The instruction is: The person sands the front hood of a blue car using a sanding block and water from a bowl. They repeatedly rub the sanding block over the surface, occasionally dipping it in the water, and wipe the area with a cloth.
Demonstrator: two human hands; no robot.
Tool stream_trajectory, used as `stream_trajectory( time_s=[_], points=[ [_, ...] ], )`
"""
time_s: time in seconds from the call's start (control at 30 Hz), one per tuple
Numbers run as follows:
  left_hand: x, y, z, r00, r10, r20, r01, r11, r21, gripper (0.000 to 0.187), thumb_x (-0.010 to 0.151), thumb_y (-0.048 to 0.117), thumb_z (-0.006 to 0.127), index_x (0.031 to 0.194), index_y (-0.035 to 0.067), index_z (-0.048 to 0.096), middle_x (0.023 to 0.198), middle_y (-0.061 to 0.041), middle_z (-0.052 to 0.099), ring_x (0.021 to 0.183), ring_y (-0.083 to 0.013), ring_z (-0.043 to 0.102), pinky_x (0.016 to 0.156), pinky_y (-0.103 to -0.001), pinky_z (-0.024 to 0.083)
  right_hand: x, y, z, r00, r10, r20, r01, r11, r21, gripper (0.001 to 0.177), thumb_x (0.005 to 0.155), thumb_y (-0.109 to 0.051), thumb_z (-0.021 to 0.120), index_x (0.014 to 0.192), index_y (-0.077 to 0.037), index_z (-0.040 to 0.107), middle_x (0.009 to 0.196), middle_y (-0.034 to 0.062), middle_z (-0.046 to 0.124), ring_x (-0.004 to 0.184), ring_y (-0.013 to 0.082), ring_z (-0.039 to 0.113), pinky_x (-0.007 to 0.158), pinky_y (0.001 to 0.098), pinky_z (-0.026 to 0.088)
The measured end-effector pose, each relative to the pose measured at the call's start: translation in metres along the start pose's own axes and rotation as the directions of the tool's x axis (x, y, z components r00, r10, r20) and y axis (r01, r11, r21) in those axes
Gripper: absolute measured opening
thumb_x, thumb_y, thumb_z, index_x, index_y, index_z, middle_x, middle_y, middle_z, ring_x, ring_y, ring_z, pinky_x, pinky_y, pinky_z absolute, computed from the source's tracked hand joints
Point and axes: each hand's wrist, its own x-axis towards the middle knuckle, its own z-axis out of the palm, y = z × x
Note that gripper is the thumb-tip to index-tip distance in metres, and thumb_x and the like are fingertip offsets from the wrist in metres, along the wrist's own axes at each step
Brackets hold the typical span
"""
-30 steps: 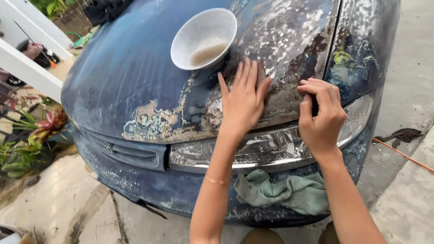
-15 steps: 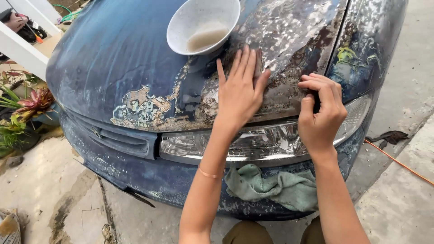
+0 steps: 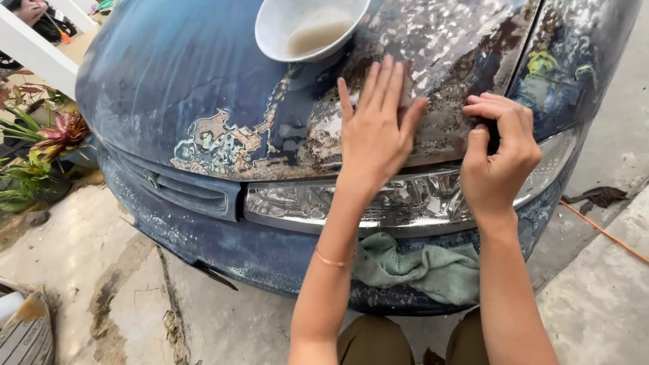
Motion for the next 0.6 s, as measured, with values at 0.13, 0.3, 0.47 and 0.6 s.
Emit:
stream_trajectory(
  time_s=[0.13,0.3,0.47,0.6],
  points=[
    [-0.042,0.012,-0.012,0.993,0.112,0.025,-0.112,0.994,-0.01,0.077,0.101,0.06,0.005,0.161,0.013,0.016,0.17,-0.004,0.017,0.159,-0.0178,0.012,0.129,-0.049,-0.011,0.002,-0.001,0.001,1.0,-0.002,0.004,0.001,1.0,0.016,0.024,0.092,0.017,0.048,0.102,0.007,0.068,0.11,0.021,0.072,0.112,0.0369,0.066,0.102,0.0462,0.051],
    [-0.008,-0.003,-0.016,0.993,0.064,0.096,-0.065,0.998,0.007,0.075,0.1,0.059,0.003,0.16,0.016,0.017,0.169,-0.001,0.017,0.157,-0.0155,0.011,0.126,-0.052,-0.012,-0.002,-0.001,0.0,1.0,-0.006,0.008,0.006,1.0,0.001,0.025,0.091,0.02,0.05,0.102,0.009,0.068,0.11,0.0227,0.072,0.113,0.0372,0.066,0.101,0.0467,0.054],
    [-0.018,0.012,-0.019,0.996,0.039,0.077,-0.033,0.997,-0.075,0.082,0.096,0.062,-0.003,0.16,0.014,0.015,0.169,-0.004,0.013,0.158,-0.0181,0.007,0.127,-0.049,-0.013,-0.004,0.001,-0.003,0.999,-0.029,0.023,0.029,1.0,0.004,0.024,0.092,0.019,0.05,0.103,0.009,0.069,0.112,0.0239,0.072,0.113,0.038,0.066,0.103,0.0479,0.053],
    [-0.062,0.01,0.005,0.969,0.174,-0.173,-0.19,0.978,-0.08,0.071,0.103,0.055,0.035,0.16,0.013,0.032,0.168,-0.002,0.031,0.159,-0.0184,0.024,0.133,-0.053,0.009,-0.002,0.0,-0.003,0.999,-0.046,0.024,0.047,0.998,-0.038,0.023,0.093,0.016,0.05,0.1,0.007,0.07,0.112,0.0217,0.074,0.112,0.0371,0.068,0.104,0.0476,0.051]
  ],
)
